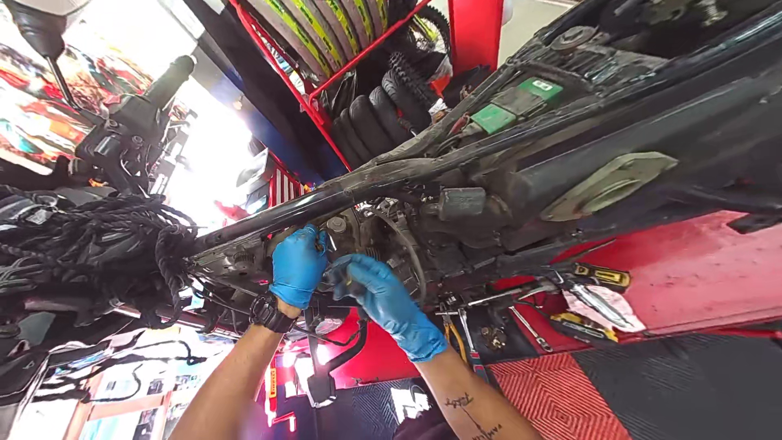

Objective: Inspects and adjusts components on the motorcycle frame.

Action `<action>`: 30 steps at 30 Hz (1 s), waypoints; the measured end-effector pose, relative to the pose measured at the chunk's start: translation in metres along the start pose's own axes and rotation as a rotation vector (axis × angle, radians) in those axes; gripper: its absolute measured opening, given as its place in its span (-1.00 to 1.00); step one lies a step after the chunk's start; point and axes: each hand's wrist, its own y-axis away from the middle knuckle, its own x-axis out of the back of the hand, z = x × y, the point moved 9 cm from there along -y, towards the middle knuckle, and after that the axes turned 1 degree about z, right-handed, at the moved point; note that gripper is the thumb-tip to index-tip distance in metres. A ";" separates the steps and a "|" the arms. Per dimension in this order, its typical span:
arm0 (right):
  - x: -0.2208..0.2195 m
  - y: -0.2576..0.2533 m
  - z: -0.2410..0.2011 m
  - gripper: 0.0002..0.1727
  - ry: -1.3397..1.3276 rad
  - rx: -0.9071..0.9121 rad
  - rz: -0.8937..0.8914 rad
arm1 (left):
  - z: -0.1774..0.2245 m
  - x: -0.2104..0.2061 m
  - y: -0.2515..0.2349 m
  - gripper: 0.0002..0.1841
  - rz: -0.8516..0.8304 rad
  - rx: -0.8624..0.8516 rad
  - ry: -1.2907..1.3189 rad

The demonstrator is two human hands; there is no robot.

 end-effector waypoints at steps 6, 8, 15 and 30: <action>-0.006 0.010 0.046 -0.65 -0.074 -0.109 -0.058 | 0.004 -0.001 0.002 -0.62 0.011 -0.025 -0.028; -0.003 0.010 0.019 -0.48 -0.069 -0.022 -0.048 | 0.003 0.000 0.001 -0.62 0.007 -0.038 -0.031; 0.009 -0.004 -0.006 0.04 -0.332 0.016 -0.086 | 0.005 0.000 -0.002 -0.64 0.001 -0.047 -0.018; 0.027 -0.048 -0.044 -0.78 0.100 0.254 0.168 | 0.003 -0.002 0.006 -0.67 0.158 -0.180 0.107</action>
